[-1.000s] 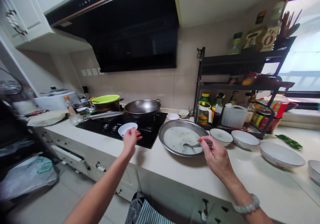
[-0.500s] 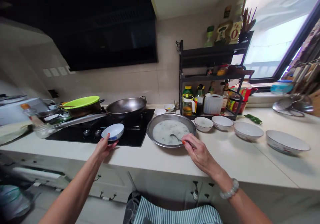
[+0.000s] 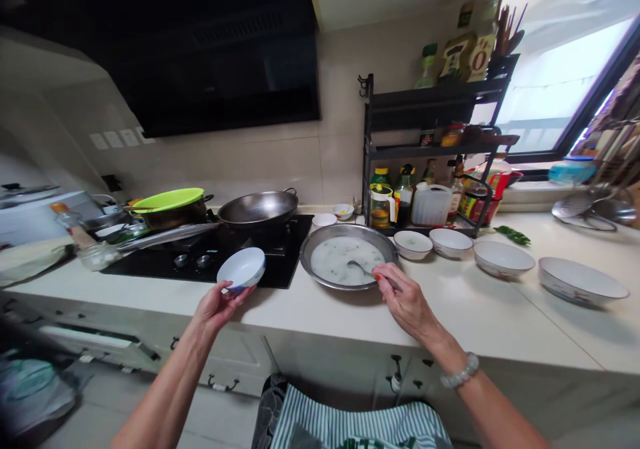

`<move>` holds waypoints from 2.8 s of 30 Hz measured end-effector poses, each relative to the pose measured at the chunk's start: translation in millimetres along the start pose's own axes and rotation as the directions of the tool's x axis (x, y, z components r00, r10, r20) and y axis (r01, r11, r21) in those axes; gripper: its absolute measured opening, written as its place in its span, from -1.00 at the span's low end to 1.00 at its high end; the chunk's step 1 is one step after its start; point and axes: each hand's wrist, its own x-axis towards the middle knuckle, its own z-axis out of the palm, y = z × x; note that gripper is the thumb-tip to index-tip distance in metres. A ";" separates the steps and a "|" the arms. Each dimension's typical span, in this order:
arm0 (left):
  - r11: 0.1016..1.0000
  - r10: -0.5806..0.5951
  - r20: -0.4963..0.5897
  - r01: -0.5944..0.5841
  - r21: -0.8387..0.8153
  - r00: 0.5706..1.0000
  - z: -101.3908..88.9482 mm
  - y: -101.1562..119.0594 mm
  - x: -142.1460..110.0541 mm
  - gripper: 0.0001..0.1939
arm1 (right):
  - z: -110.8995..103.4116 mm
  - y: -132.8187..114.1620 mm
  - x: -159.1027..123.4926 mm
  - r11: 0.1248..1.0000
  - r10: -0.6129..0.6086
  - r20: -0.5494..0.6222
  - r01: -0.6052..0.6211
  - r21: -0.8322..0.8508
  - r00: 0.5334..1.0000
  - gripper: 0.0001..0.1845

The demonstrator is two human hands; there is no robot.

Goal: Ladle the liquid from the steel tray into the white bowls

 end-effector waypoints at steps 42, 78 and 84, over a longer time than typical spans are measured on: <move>0.971 0.015 0.418 -0.113 0.211 0.909 11.8 -108.6 -57.6 -0.39 | -1.7 -1.7 13.3 0.792 0.587 -0.358 -0.424 0.439 0.726 -0.53; 0.931 0.271 0.245 -0.318 0.180 0.931 33.5 -79.8 13.4 -0.50 | 18.5 -9.3 64.8 0.703 0.659 -0.327 -0.401 0.588 0.677 -0.80; 0.932 0.273 0.238 -0.318 0.173 0.932 35.0 -82.0 32.1 -0.55 | 29.6 -14.7 74.7 0.699 0.660 -0.310 -0.408 0.588 0.684 -0.81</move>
